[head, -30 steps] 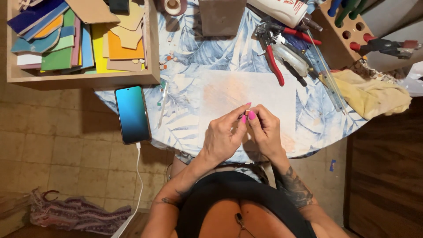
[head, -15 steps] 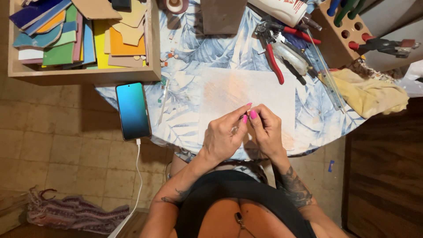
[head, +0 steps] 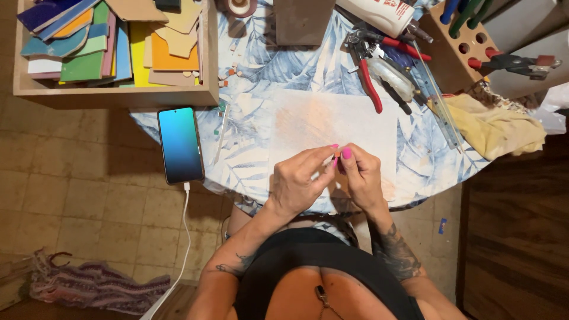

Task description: Decorating a small white box by applying and smoothing colorful material scraps.

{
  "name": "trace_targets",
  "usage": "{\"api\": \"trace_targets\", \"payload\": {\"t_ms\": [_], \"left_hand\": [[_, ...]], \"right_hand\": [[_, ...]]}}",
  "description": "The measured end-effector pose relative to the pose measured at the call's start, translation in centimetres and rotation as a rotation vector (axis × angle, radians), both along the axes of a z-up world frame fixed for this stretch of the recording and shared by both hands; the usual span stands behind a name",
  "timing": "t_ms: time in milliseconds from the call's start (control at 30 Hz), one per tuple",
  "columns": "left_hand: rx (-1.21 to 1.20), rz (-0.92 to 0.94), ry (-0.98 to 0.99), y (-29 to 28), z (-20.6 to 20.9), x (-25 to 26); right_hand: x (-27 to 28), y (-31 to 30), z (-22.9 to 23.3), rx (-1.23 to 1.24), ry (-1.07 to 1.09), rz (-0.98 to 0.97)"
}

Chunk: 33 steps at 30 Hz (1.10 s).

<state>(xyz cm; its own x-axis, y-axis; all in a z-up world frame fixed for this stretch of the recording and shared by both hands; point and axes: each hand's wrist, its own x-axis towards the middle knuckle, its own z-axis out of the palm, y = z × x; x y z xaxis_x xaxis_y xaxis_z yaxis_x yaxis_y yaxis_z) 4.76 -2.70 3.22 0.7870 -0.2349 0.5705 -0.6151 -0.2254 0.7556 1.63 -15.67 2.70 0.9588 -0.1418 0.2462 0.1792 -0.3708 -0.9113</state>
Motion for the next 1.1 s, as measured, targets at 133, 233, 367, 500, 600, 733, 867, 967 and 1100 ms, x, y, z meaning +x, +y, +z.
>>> {"api": "trace_targets", "payload": {"t_ms": [133,233,367,500,600,733,867,967,1100], "left_hand": [[-0.004,0.011,-0.017,0.1,0.3,0.0],[-0.025,-0.001,-0.035,0.2,0.7,-0.1],[-0.012,-0.005,-0.047,0.4,1.2,-0.3],[0.011,-0.013,-0.056,0.6,0.6,-0.3],[0.077,-0.002,-0.055,1.0,-0.2,-1.1],[0.234,-0.041,-0.053,1.8,-0.5,-2.1],[0.755,-0.115,-0.058,2.7,-2.2,-3.0],[0.79,-0.154,-0.089,2.9,-2.5,-2.4],[0.731,-0.16,-0.102,3.1,-3.0,-2.4]], "right_hand": [[-0.1,-0.2,-0.1,-0.004,-0.012,0.038],[-0.1,-0.3,0.3,0.048,0.023,0.072],[-0.1,0.0,1.0,0.175,0.054,0.147],[0.0,-0.6,0.8,0.122,0.061,0.193],[0.2,-1.6,0.6,-0.018,0.028,0.229],[0.0,-2.9,-0.5,-0.217,-0.005,0.219],[-1.3,-5.4,-2.8,-1.047,-0.231,0.231],[-0.2,-4.8,-2.1,-1.168,-0.264,0.251],[5.9,-2.0,-3.3,-1.06,-0.365,0.326]]}}
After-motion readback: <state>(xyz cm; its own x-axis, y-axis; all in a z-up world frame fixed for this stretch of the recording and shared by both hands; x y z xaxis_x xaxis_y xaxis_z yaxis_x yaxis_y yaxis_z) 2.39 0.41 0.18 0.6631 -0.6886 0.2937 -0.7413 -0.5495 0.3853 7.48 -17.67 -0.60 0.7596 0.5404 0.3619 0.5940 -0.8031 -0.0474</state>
